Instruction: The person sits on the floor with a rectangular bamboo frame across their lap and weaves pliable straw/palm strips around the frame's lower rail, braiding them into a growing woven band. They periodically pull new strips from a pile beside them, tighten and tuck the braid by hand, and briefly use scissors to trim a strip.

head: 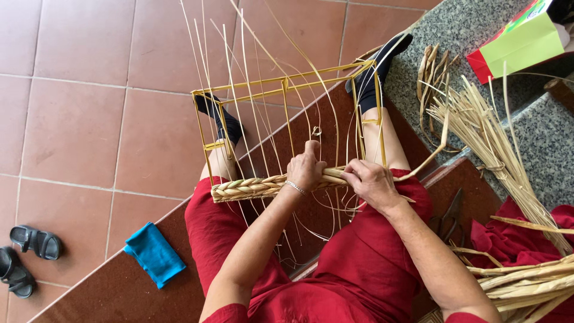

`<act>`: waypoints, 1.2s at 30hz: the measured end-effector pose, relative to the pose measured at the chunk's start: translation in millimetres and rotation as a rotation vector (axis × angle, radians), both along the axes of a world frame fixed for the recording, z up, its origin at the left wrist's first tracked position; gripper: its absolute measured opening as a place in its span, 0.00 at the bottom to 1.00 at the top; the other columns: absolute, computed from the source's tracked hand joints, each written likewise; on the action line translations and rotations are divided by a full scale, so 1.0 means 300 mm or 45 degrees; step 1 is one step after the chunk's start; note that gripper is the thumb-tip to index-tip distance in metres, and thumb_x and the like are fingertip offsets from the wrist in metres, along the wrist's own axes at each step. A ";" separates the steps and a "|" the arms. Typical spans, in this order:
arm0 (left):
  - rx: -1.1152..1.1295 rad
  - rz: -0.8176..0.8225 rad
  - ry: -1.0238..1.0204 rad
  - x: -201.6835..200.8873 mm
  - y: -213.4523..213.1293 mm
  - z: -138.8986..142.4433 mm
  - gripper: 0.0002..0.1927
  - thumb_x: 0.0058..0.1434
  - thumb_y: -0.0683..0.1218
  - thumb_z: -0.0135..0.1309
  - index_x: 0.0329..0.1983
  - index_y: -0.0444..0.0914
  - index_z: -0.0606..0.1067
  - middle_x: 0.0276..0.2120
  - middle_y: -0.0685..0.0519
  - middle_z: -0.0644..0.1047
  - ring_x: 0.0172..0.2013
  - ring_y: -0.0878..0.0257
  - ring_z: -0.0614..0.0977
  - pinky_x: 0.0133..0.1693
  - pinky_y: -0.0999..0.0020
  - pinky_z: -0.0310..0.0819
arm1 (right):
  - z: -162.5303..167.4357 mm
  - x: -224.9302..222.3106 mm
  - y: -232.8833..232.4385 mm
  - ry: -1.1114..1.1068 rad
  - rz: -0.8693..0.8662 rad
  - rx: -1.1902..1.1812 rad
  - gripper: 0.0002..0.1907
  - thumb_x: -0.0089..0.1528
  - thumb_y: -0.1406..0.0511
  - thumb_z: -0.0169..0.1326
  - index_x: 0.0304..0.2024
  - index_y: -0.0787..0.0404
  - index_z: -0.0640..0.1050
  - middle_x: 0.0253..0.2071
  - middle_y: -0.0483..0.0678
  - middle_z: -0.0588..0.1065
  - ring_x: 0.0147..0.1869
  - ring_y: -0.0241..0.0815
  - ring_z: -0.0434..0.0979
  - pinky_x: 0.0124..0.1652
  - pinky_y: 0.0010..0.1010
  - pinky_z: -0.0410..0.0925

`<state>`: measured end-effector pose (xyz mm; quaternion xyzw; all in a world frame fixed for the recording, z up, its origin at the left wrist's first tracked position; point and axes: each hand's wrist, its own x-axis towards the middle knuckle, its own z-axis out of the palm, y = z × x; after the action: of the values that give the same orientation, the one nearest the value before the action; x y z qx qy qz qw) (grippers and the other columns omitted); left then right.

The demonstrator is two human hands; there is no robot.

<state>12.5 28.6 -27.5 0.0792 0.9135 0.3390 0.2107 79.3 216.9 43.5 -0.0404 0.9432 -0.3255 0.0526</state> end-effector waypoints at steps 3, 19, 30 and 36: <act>-0.055 -0.005 -0.040 0.033 0.001 -0.016 0.32 0.62 0.47 0.61 0.65 0.41 0.60 0.30 0.43 0.81 0.30 0.45 0.84 0.34 0.52 0.77 | 0.024 0.023 0.020 0.145 0.090 0.082 0.13 0.54 0.58 0.66 0.37 0.55 0.82 0.36 0.46 0.77 0.41 0.45 0.77 0.40 0.38 0.72; 0.194 -0.336 0.367 0.128 -0.004 0.037 0.12 0.61 0.45 0.57 0.47 0.37 0.77 0.33 0.44 0.80 0.37 0.48 0.82 0.39 0.53 0.77 | 0.062 0.000 0.023 0.944 0.006 0.806 0.22 0.52 0.58 0.70 0.49 0.47 0.82 0.56 0.46 0.76 0.64 0.49 0.68 0.63 0.62 0.54; 0.357 0.048 0.129 0.141 -0.009 -0.040 0.11 0.69 0.41 0.46 0.53 0.37 0.63 0.27 0.40 0.79 0.27 0.44 0.83 0.32 0.49 0.76 | 0.045 -0.069 -0.091 0.898 -0.263 0.019 0.28 0.57 0.75 0.63 0.59 0.66 0.69 0.64 0.64 0.66 0.65 0.58 0.71 0.61 0.43 0.70; 0.408 0.149 0.154 0.128 -0.028 -0.020 0.15 0.67 0.41 0.49 0.55 0.36 0.62 0.28 0.39 0.80 0.30 0.39 0.82 0.36 0.45 0.75 | -0.040 -0.085 -0.120 -0.187 -0.261 -0.546 0.27 0.64 0.73 0.56 0.65 0.68 0.66 0.56 0.56 0.75 0.43 0.39 0.80 0.39 0.27 0.75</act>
<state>51.0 20.1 -33.5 0.0786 0.8617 0.4867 0.1199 53.8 181.0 31.5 0.0690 0.8454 -0.5240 0.0778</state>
